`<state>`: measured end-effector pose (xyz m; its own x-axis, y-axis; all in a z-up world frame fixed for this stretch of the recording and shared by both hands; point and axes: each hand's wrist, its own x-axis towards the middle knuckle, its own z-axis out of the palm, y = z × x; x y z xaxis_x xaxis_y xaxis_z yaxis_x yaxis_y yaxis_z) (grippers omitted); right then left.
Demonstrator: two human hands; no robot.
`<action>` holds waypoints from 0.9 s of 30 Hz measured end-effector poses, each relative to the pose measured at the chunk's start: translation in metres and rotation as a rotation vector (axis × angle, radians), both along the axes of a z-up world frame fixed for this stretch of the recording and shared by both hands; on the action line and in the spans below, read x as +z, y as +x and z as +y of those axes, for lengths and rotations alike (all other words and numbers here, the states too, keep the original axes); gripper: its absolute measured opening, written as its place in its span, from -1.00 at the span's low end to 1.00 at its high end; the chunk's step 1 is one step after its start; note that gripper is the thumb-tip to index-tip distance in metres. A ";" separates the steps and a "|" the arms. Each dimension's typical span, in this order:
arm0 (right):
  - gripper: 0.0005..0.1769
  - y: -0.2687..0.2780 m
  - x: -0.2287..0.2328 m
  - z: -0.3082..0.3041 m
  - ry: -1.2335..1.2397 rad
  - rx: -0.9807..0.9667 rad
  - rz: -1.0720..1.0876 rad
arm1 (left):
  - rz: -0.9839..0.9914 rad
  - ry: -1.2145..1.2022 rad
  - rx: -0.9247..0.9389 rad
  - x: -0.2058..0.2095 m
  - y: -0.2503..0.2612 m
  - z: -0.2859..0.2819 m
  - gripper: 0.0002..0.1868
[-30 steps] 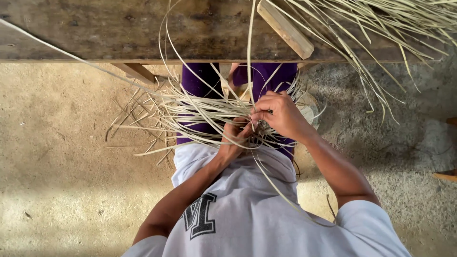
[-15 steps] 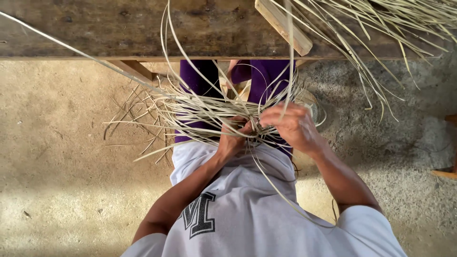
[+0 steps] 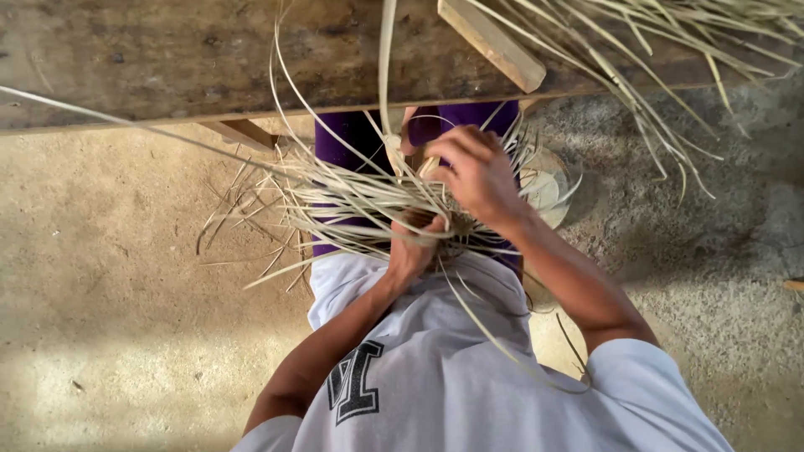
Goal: Weaving dried plant fibers together to create a structured object like a hat or basket
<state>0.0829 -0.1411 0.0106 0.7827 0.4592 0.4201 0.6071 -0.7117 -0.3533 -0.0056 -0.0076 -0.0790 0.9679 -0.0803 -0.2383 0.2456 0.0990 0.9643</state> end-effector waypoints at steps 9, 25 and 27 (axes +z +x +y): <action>-0.92 -0.038 0.053 -0.030 -0.301 0.168 0.484 | -0.062 -0.033 -0.030 0.027 -0.002 -0.008 -0.75; -0.84 -0.068 0.033 -0.036 -0.354 -0.116 -0.181 | -0.107 0.061 0.131 0.085 0.038 -0.021 -0.81; -0.85 -0.086 0.007 -0.038 -0.328 -0.143 -0.120 | -0.097 -0.003 0.068 0.075 0.039 -0.014 -0.80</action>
<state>-0.0029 -0.1793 0.0174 0.8027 0.4742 0.3617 0.5167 -0.8558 -0.0245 0.0338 -0.0216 -0.0043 0.9896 -0.0145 -0.1429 0.1436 0.1154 0.9829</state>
